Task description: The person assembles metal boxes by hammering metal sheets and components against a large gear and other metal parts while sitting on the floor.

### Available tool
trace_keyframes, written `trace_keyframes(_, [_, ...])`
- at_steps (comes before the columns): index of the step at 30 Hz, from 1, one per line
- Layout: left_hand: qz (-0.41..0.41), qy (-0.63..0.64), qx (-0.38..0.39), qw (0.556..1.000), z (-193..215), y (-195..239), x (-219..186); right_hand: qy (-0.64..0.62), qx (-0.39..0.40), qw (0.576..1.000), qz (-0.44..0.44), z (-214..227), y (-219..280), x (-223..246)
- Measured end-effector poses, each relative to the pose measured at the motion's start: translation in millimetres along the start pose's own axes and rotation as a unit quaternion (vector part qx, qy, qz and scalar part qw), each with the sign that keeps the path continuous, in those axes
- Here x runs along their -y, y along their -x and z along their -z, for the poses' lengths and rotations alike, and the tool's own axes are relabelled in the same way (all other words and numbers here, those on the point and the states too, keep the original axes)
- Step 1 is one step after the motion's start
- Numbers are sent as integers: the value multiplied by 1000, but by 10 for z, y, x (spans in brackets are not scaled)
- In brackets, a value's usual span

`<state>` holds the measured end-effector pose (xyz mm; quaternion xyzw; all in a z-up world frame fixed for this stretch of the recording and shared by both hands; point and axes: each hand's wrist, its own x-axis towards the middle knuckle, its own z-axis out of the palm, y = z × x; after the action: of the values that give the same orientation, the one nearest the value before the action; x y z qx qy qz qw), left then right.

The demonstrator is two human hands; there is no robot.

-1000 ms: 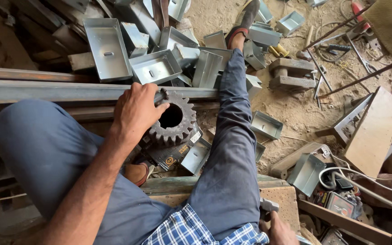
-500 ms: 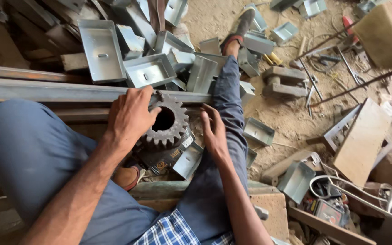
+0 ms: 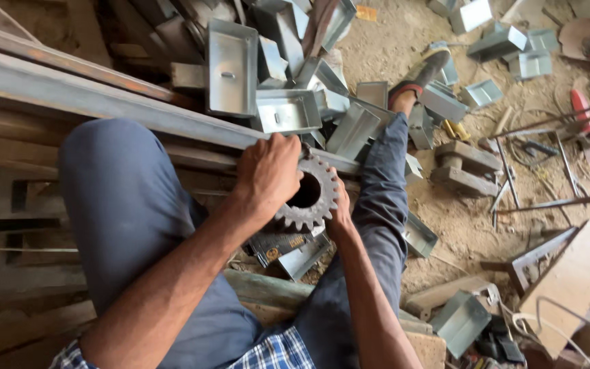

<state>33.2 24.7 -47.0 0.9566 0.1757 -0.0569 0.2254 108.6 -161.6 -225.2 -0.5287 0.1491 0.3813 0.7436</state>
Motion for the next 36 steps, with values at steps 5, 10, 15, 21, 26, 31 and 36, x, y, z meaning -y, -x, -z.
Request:
trace_keyframes(5, [-26,9,-37,999,68,61,-17,16,7,1000,17,-180,231,81])
trace_keyframes(10, [-38,10,-60,997,29,86,17,95,17,993,73,-305,440,44])
trace_keyframes(15, [-29,31,-19,999,-55,12,68,149,118,966,175,-335,649,163])
trace_keyframes(21, [-69,-20,-56,996,-74,59,61,195,66,930,305,-537,1042,108])
trace_keyframes(26, [-85,-63,-96,990,-61,127,32,342,121,835,413,-471,1147,120])
trace_keyframes(31, [-83,-59,-96,990,-99,78,60,328,86,843,417,-510,1052,113])
trace_keyframes(36, [-65,-67,-77,993,-83,32,54,299,94,850,423,-490,850,224])
